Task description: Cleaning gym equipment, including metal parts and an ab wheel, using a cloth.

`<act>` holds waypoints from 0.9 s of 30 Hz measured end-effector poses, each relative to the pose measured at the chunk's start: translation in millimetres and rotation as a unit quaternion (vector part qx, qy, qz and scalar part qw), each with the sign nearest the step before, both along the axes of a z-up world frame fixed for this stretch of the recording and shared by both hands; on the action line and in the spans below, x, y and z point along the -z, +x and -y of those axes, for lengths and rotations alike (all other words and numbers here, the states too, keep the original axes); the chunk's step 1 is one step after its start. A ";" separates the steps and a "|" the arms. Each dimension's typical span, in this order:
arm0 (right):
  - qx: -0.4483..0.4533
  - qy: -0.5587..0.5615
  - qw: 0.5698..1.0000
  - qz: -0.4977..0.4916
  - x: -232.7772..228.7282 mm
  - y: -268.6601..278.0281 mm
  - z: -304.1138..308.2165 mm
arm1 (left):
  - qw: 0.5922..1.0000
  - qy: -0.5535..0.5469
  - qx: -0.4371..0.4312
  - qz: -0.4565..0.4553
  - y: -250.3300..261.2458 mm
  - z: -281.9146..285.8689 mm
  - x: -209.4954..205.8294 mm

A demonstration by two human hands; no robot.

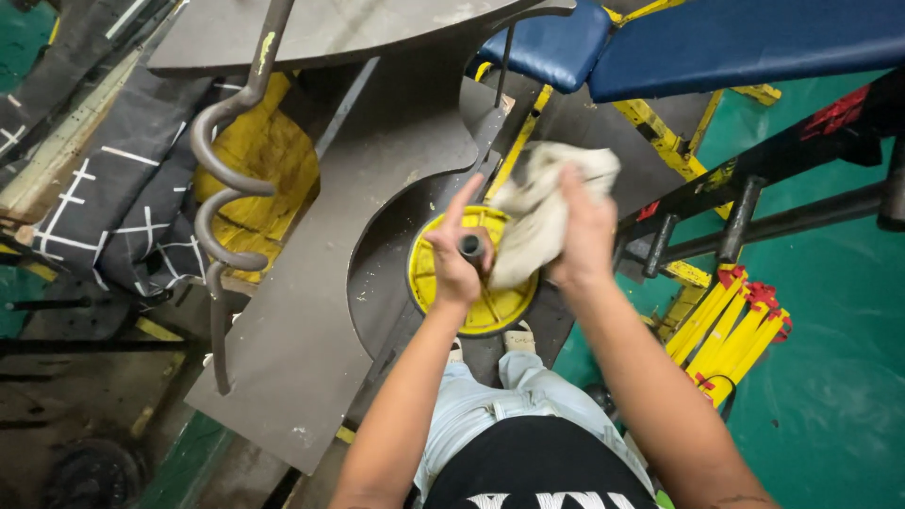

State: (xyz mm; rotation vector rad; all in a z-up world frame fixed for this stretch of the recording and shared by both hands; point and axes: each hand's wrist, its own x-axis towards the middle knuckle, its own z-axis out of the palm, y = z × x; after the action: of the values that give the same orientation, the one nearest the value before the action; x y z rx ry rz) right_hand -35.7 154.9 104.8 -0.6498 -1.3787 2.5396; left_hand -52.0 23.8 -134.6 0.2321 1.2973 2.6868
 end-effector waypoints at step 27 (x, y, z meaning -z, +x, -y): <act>-0.063 0.600 0.773 -0.196 38.6 59.0 0.7 | 0.962 0.146 -0.221 0.058 -12.1 17.5 -156.3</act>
State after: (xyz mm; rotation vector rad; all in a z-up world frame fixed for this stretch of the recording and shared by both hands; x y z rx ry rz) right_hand 23.3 154.2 66.2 0.2233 -2.3755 1.1810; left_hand -64.1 6.3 21.7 -0.2112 1.0093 3.2055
